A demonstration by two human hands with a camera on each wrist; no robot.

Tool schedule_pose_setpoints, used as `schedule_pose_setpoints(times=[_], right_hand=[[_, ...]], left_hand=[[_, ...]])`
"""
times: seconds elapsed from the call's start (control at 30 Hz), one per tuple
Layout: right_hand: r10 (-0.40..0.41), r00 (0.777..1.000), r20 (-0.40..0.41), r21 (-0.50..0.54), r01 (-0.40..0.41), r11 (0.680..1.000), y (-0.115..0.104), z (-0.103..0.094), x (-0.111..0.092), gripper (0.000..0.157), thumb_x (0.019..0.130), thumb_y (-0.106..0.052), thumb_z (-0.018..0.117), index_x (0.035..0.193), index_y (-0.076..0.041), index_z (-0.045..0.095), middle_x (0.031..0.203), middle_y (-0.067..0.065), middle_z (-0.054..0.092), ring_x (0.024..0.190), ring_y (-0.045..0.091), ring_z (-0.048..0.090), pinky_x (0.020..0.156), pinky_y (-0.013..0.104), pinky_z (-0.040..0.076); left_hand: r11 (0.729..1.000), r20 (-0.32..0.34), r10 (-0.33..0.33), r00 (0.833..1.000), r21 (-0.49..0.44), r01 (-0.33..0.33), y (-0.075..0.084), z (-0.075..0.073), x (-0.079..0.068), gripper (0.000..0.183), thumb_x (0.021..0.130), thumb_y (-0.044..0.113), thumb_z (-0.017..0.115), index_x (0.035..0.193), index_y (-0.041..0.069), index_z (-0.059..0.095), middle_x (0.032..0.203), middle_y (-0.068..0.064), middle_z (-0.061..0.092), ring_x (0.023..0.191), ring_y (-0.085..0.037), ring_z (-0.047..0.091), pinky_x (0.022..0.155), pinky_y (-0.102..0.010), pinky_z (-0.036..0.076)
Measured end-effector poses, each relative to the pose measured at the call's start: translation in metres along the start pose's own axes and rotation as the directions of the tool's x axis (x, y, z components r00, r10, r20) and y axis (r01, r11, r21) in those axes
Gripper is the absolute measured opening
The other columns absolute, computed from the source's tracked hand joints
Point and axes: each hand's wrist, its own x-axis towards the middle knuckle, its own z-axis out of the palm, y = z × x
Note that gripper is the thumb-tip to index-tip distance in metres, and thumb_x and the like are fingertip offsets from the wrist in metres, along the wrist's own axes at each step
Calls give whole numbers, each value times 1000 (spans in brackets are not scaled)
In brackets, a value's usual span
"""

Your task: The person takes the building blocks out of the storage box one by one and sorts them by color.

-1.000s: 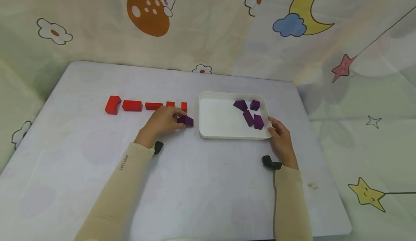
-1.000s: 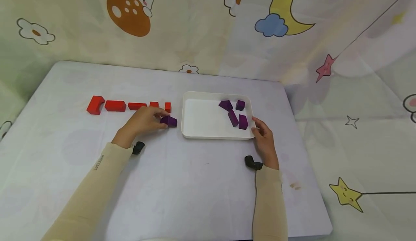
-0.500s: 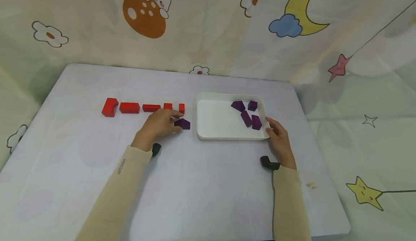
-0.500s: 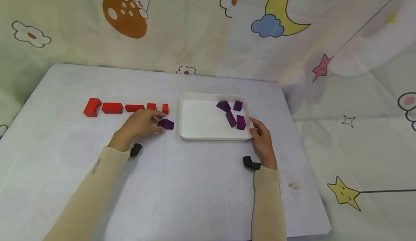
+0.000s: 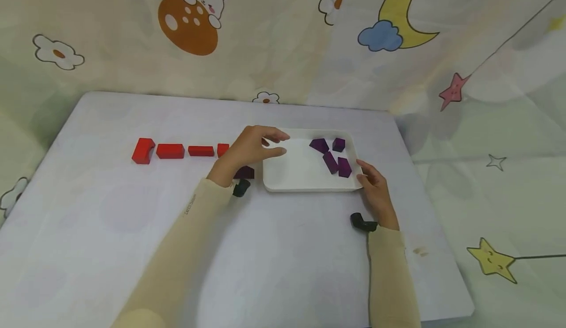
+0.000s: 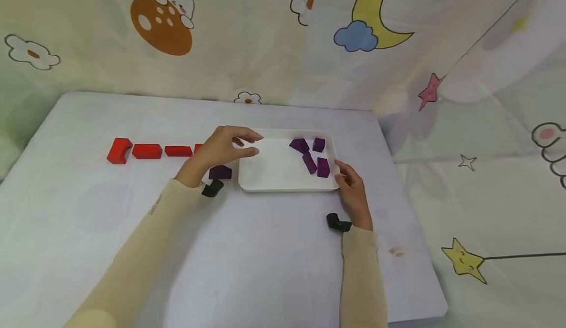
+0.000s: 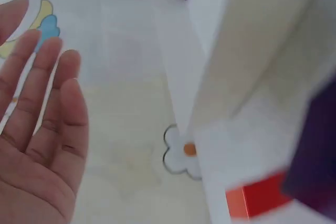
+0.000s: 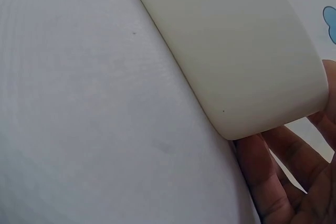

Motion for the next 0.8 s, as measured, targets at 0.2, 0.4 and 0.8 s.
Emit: schedule_pose_setpoints(times=[0.2,0.4,0.8], right_hand=[[-3,1000,-5,-3,3,1000,3,-2,-1,48,112,-6,52,160,-6,51,163,21,48,129,29,53,96,11,44],[-33,999,-6,9,33,999,7,5,1,46,111,-3,53,157,-3,54,161,23,50,123,28,56,93,10,46],[-67,998,-20,-19,66,998,12,-1,3,45,111,-3,54,156,-3,55,163,22,49,130,38,58,95,11,46]], left_hand=[[982,-25,77,997,-173,-80,-3,21,58,30,99,10,81,128,3,78,128,-10,77,120,-31,70,105,-34,57],[944,22,-28,999,-328,34,-22,52,92,31,103,13,77,131,3,76,130,-14,75,117,-25,71,103,-34,58],[923,180,-184,966,-307,232,-41,96,127,45,99,8,78,143,6,70,147,-10,68,132,-27,66,105,-40,56]])
